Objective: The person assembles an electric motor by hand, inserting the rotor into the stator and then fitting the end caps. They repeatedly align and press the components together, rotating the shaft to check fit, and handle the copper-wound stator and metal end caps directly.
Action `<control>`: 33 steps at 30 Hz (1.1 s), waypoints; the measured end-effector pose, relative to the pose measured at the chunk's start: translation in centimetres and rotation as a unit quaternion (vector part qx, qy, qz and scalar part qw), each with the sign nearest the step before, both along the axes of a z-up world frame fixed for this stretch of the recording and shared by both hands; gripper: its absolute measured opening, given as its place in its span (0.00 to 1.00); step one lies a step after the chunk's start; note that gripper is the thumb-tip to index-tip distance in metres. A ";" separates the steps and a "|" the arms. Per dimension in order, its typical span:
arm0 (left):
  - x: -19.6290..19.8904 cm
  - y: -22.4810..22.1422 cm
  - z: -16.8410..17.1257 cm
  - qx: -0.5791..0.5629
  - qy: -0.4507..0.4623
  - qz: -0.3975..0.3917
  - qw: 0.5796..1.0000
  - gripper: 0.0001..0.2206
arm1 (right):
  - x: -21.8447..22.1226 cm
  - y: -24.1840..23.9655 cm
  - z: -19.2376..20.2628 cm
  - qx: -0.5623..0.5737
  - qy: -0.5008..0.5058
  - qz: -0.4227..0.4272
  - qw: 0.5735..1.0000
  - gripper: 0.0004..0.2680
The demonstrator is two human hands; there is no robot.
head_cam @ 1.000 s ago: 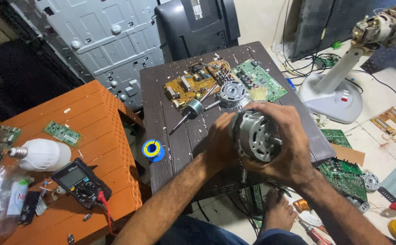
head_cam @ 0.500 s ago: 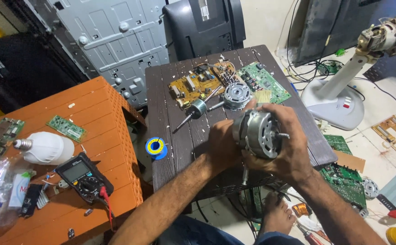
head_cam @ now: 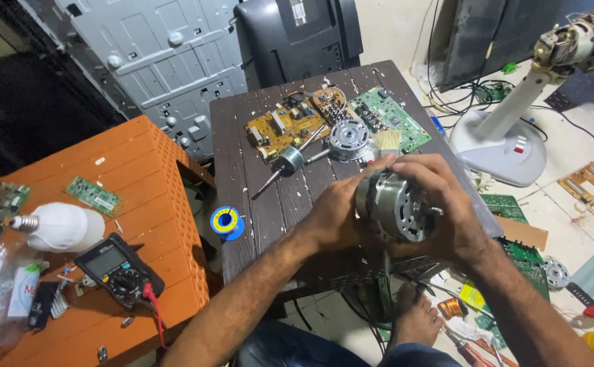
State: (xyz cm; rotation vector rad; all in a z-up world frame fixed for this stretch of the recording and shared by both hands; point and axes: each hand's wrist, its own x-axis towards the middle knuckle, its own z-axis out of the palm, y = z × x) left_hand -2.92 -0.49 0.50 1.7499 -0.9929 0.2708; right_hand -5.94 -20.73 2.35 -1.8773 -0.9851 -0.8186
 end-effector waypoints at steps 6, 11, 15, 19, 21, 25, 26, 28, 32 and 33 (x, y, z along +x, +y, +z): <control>0.5 -0.9 -1.5 0.022 0.047 0.011 0.999 0.42 | 0.8 -0.4 -1.4 0.015 0.063 0.019 0.998 0.37; 1.4 -0.7 -3.3 0.055 0.074 -0.005 0.996 0.41 | 1.0 -0.3 -1.5 0.034 0.070 0.042 0.996 0.36; 0.7 0.1 -1.1 0.075 0.137 -0.080 0.985 0.42 | 0.4 -1.0 -0.7 0.005 0.087 0.027 0.996 0.38; 0.9 0.2 0.0 0.010 0.230 -0.200 0.952 0.39 | 0.5 -2.0 -0.5 -0.011 0.112 0.040 0.993 0.40; 1.2 0.5 -0.2 -0.001 0.252 -0.225 0.941 0.40 | 0.5 -2.3 -0.3 -0.019 0.110 0.036 0.993 0.40; 0.6 0.4 0.1 -0.046 0.292 -0.250 0.922 0.41 | 0.0 -1.8 0.6 -0.026 0.124 0.031 0.992 0.41; 0.7 0.3 -0.1 -0.044 0.292 -0.251 0.922 0.41 | 0.1 -1.9 0.3 -0.024 0.124 0.031 0.992 0.41; 0.9 -0.1 -0.5 -0.051 0.291 -0.242 0.924 0.40 | 0.4 -2.2 -0.1 -0.008 0.142 0.045 0.989 0.40; 0.5 -0.4 -0.6 -0.066 0.274 -0.234 0.930 0.41 | 0.3 -2.0 -0.3 0.010 0.139 0.045 0.989 0.45; 0.4 -0.4 -0.6 -0.061 0.252 -0.217 0.941 0.43 | 0.2 -2.0 -0.1 -0.003 0.126 0.033 0.991 0.45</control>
